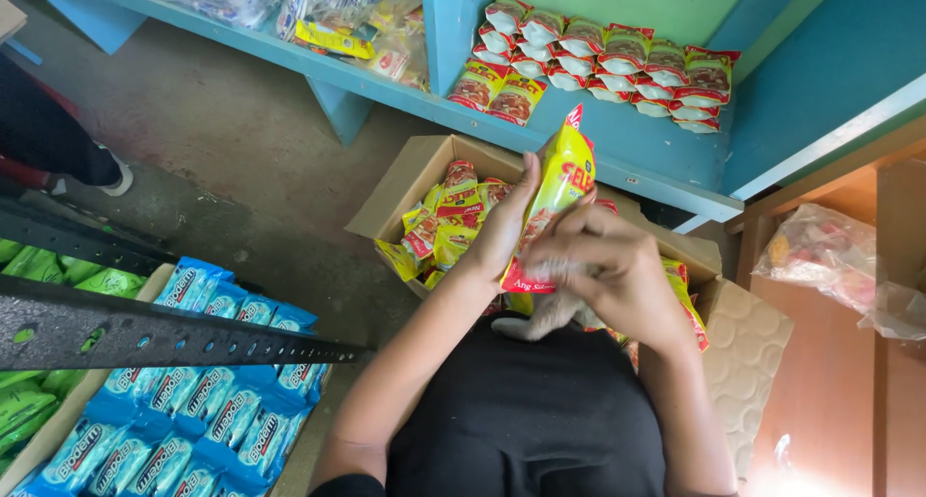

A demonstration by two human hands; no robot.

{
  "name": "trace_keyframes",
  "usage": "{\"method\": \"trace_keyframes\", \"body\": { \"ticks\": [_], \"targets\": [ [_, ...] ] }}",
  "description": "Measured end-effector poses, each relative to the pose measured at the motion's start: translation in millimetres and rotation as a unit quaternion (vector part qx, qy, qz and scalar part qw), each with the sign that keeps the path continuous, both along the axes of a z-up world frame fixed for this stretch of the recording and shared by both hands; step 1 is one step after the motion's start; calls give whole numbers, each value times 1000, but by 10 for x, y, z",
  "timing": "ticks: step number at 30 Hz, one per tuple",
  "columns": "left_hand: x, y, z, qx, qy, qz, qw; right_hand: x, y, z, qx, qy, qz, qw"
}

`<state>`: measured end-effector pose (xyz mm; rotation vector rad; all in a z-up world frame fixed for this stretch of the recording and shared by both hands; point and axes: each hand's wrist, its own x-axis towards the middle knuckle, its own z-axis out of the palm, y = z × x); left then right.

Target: Stocking grocery shelves by wiping sauce packets and arranging them neatly.

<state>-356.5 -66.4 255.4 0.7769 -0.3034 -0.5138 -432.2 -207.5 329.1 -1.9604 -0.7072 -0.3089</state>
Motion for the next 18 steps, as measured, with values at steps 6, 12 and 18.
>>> {"method": "trace_keyframes", "body": {
  "ticks": [6, 12, 18],
  "targets": [
    [-435, -35, 768, 86, -74, 24, 993, 235, -127, -285, 72, -59, -204, 975],
    [-170, 10, 293, 60, -77, 78, 992, -113, 25, 58, -65, -16, 53, 996],
    [-238, -141, 266, -6, -31, 84, 996, 115, -41, -99, -31, -153, -142, 978]
  ]
}}
